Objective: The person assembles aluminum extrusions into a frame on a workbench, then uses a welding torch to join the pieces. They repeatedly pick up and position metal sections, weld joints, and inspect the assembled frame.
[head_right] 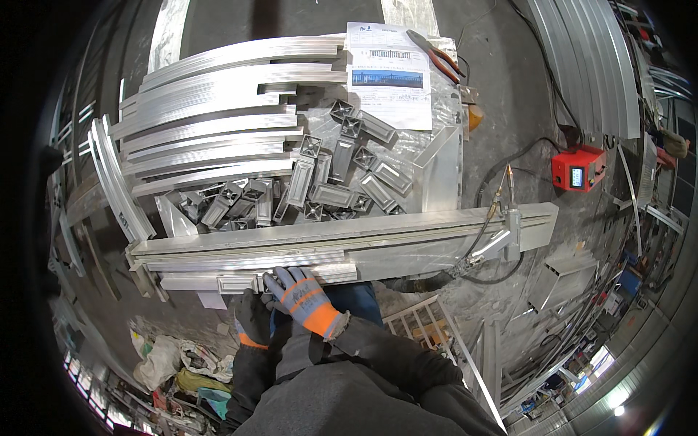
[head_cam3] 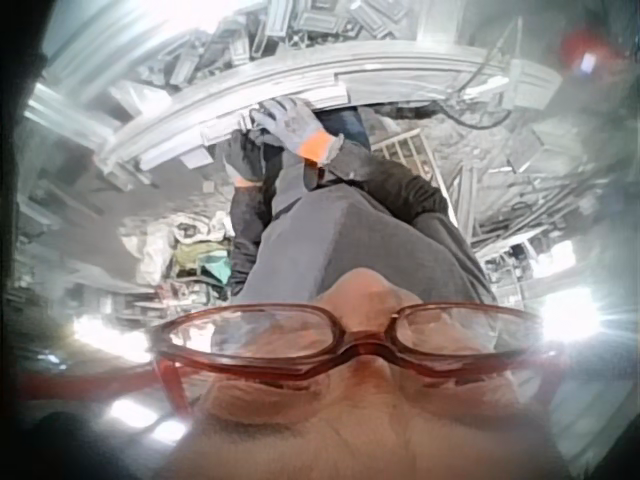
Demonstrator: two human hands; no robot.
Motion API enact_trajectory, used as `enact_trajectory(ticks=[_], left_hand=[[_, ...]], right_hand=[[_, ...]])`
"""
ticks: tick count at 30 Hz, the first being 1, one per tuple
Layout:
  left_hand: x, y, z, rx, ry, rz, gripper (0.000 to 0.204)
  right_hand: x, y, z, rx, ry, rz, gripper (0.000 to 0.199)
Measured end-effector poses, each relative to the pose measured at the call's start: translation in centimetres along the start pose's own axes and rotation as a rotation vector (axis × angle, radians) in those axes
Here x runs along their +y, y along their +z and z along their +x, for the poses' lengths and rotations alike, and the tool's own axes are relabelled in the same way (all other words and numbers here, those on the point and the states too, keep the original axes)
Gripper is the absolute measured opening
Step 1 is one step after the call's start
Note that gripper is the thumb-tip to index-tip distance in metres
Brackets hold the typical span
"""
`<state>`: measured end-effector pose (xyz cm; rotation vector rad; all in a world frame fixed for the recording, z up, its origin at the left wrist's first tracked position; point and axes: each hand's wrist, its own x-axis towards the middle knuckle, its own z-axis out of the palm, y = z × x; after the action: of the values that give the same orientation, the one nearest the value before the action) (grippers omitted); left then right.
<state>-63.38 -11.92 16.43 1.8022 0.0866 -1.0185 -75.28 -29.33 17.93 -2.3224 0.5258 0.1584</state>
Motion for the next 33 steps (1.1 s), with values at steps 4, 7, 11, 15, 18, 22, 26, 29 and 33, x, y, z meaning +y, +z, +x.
enact_trajectory(ticks=[4,7,11,15,18,22,26,29,33], left_hand=[[1.4,0.4,-0.2,-0.022,-0.002,0.123,0.021],[1.4,0.2,-0.1,0.140,-0.169,-0.149,0.023],[0.4,-0.4,0.8,0.423,-0.082,0.171,0.041],[-1.1,-1.0,1.1,0.393,-0.006,0.240,0.048],[-2.1,-1.5,1.2,0.389,0.017,0.254,0.050],[-3.1,-2.5,1.7,0.351,0.054,0.275,0.044],[-3.8,-2.7,1.5,0.338,0.012,0.211,0.033],[-4.1,-2.5,1.5,0.312,0.039,0.120,0.028],[-3.9,-2.3,1.5,0.307,0.048,0.135,0.027]], right_hand=[[0.7,1.6,0.2,-0.009,-0.030,-0.036,0.054],[1.1,2.2,0.3,-0.004,-0.028,-0.046,0.055],[0.8,2.4,0.0,-0.035,0.013,-0.022,0.054],[0.7,2.8,-0.2,-0.008,0.021,0.006,0.054],[0.7,3.3,-0.3,-0.002,0.021,0.026,0.060],[0.7,3.4,-0.5,0.006,0.015,0.003,0.062],[0.8,2.8,-0.5,0.007,0.017,-0.028,0.064],[0.8,2.5,-0.4,0.013,0.014,-0.066,0.063],[0.8,2.6,-0.5,-0.009,0.010,-0.070,0.061]])
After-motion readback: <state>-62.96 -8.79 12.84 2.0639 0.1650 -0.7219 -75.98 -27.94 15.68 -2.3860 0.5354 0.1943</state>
